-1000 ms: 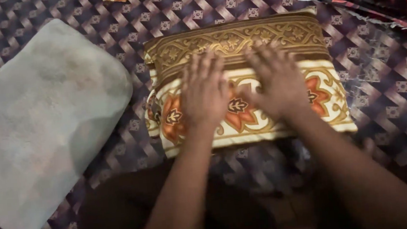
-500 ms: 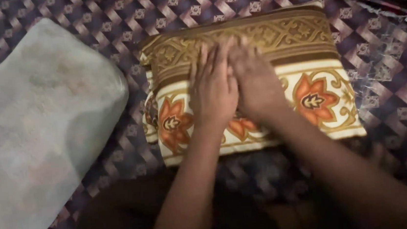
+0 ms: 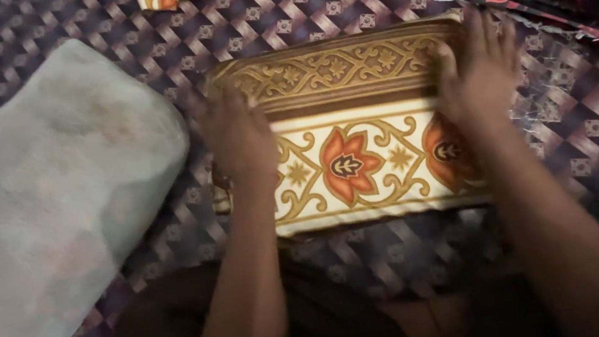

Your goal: The person wraps a rectangular cushion with a patterned fabric cover. They place the cover over the cushion, fold the edges, and smooth the surface to fit the cover neatly.

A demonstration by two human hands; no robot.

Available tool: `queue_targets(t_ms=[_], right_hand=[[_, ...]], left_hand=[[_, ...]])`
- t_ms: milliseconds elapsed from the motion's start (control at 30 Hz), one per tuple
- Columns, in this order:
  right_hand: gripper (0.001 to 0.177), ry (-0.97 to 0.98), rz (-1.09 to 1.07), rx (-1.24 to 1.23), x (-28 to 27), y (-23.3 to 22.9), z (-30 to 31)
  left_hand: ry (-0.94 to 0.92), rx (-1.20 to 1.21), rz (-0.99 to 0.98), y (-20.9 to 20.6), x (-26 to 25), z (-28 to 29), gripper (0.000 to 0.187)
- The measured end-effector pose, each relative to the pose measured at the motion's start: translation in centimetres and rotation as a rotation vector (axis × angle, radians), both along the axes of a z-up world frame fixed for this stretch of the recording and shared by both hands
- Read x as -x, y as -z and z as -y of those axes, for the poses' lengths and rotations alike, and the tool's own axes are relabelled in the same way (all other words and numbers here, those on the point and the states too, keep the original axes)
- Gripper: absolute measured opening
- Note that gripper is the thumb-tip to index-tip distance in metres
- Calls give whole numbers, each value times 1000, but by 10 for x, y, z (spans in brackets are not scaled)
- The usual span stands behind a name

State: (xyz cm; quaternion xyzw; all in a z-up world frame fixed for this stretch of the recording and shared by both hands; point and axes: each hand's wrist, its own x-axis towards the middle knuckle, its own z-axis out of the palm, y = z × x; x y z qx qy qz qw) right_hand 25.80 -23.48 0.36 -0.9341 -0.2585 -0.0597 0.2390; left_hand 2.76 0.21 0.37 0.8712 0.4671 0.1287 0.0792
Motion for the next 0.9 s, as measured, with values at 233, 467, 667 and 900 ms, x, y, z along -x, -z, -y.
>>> queue_targets(t_ms=[233, 467, 667, 900], right_hand=[[60, -575, 38, 186, 81, -6, -83], [71, -374, -113, 402, 33, -28, -92], [75, 6, -340, 376, 3, -41, -69], [64, -192, 1, 124, 27, -29, -91]], left_hand=[[435, -97, 102, -18, -50, 49, 58], [250, 60, -196, -2, -50, -11, 62], [169, 109, 26, 33, -26, -59, 55], [403, 3, 216, -44, -90, 25, 58]])
